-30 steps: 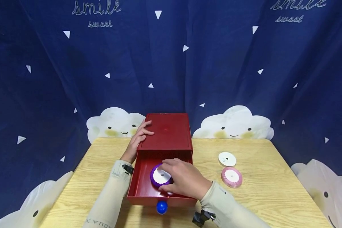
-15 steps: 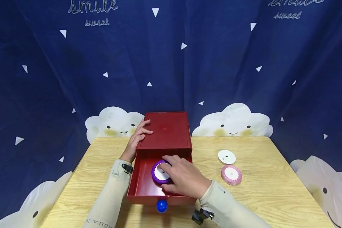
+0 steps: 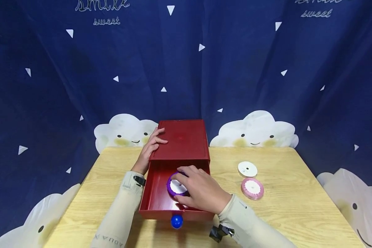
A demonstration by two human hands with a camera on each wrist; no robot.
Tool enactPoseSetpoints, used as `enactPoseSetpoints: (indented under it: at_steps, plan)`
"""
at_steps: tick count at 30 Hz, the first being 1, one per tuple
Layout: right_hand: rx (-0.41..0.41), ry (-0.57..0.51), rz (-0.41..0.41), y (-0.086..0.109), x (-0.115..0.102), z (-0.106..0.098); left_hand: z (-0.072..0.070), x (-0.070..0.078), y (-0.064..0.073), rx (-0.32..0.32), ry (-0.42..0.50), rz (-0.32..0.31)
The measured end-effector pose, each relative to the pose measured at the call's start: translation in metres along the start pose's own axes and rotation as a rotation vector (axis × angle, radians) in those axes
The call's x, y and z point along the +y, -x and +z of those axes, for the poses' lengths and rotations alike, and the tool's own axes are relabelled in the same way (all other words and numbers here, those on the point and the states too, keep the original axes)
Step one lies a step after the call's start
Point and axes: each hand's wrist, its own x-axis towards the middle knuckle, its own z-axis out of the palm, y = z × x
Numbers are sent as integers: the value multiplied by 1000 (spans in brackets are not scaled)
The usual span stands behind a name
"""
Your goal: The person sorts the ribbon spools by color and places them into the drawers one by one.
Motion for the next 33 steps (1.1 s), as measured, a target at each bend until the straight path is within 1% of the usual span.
enactPoseSetpoints:
  at_steps: [4,10,16,18,24,26,31,33]
  plan:
    - [53,-47,-12,0,1,-2,-1,0,-1,-4,-7,-5]
    - [101,-137,-52,6,-4,-8,-2,0,2,-1,4,-12]
    - [142,-181,-40,13,-14,-21,-2,0,0,-1,5,2]
    - [153,-179,-58,16,-18,-26,-2,0,0,-2,4,4]
    - [235,-126,-169,25,-27,-35,-2,2,0,12,5,3]
    - [239,-138,-165,30,-31,-39,-1,3,0,13,8,5]
    - [207,-213,-116,41,-41,-50,0,3,-1,6,12,9]
    - [195,-240,-116,44,-45,-53,0,2,-1,9,13,7]
